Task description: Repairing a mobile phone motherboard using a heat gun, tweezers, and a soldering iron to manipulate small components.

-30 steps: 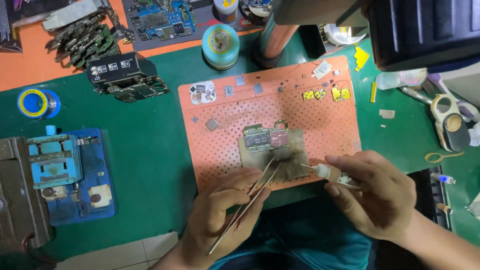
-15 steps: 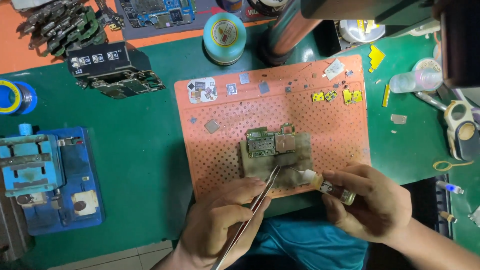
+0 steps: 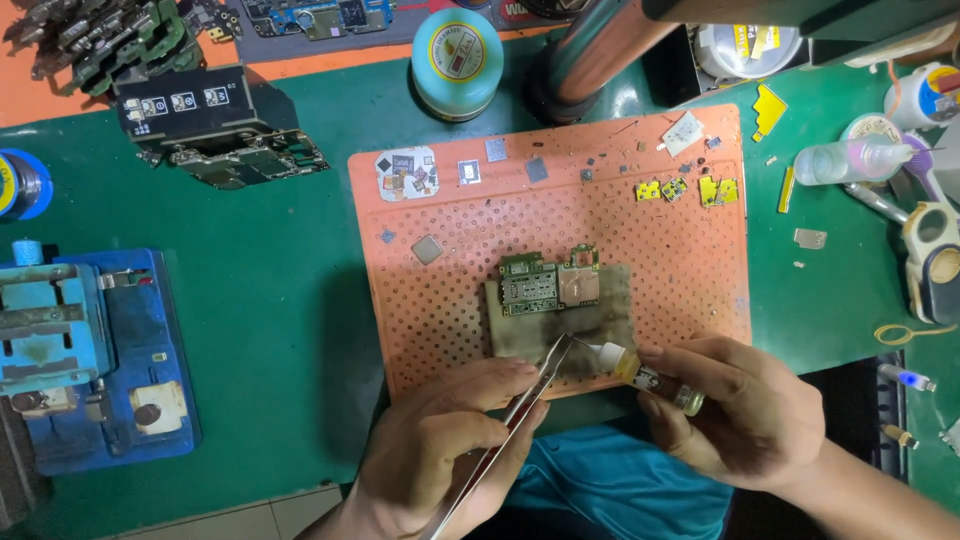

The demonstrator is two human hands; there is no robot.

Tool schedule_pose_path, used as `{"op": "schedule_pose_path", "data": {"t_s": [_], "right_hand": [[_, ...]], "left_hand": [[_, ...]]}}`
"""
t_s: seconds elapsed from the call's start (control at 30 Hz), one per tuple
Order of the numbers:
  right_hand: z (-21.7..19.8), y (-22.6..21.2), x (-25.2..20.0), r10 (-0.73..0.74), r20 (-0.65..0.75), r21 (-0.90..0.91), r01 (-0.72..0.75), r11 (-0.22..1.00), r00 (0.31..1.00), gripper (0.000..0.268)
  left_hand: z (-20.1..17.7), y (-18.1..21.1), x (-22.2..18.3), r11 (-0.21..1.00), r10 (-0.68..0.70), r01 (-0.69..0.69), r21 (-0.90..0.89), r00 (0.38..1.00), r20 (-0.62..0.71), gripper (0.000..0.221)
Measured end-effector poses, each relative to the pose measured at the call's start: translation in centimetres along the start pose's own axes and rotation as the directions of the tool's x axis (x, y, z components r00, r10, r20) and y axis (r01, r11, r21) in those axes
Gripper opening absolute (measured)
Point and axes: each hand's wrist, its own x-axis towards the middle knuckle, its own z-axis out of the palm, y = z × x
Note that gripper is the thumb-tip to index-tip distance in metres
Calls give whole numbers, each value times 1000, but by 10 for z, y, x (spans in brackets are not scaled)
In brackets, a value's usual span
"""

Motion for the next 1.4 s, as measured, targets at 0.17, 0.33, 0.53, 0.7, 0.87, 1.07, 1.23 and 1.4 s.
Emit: {"op": "schedule_pose_path", "data": {"t_s": [0.17, 0.33, 0.53, 0.7, 0.87, 1.07, 1.23, 1.4], "right_hand": [[1, -1, 1, -1, -19, 5, 1, 1000, 1000, 29], [1, -3, 2, 6, -20, -12, -6, 1000, 1000, 28], [1, -3, 3, 20, -4, -2, -20, 1000, 1000, 27], [2, -2, 3, 16, 3, 12, -16, 1000, 1000, 27], [2, -1, 1, 10, 4, -17, -10, 1000, 1000, 27], [1, 2, -3, 23, 45, -73, -19, 997, 999, 28], [1, 2, -6, 24, 24, -113, -21, 993, 999, 28], [1, 3, -7, 40, 20, -98, -38, 994, 999, 29]], "left_hand": [[2, -4, -3, 1000, 16, -16, 1, 1000, 9, 39], [1, -2, -1, 1000, 13, -13, 11, 1000, -2, 37], [1, -1, -1, 995, -95, 94, -36, 995, -11, 32], [0, 0, -1, 993, -112, 112, -36, 994, -10, 31], [0, 2, 1, 994, -107, 106, -12, 994, -15, 30], [1, -1, -1, 996, -87, 87, 1, 996, -22, 31], [0, -1, -1, 997, -83, 83, -9, 997, -4, 32], [-1, 0, 0, 995, -97, 97, -6, 995, 13, 33]]}}
